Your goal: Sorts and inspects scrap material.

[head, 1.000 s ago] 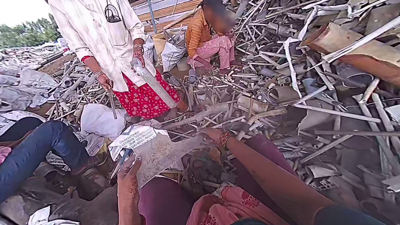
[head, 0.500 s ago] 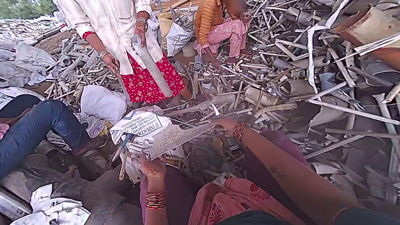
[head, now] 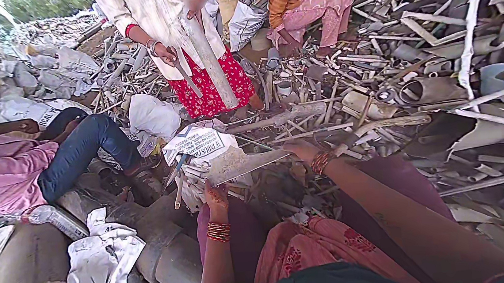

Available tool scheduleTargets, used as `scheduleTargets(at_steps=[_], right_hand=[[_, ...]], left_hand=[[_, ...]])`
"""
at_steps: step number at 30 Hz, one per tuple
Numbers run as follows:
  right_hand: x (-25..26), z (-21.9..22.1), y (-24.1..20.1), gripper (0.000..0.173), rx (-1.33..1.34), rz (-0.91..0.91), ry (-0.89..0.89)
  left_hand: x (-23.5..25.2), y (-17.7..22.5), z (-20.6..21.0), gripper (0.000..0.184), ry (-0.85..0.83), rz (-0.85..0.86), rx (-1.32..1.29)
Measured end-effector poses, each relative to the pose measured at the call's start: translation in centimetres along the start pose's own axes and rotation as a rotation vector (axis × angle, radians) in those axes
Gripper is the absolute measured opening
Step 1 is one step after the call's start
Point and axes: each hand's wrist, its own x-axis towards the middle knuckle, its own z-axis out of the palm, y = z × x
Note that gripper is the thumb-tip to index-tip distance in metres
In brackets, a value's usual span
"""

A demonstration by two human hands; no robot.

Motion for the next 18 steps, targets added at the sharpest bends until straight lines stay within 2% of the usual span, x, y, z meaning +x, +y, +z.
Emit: scheduleTargets(at_steps=[5,10,13,18], right_hand=[[0.4,-0.7,-0.5,0.022,0.003,0.005,-0.025],[0.1,-1.5,-1.2,0.022,0.202,-0.077,0.015],[-0.1,-1.6,-1.0,0.016,0.246,-0.117,-0.009],[0.3,-2.5,-0.1,0.013,0.094,-0.098,-0.169]], left_hand=[[0.3,0.0,0.5,0.051,0.02,-0.008,0.019],[0.2,-0.1,1.2,0.049,0.008,0.001,0.066],[0.3,-0.2,0.8,0.046,-0.006,0.006,0.058],[0.8,0.5,0.1,0.048,-0.053,0.065,0.003]])
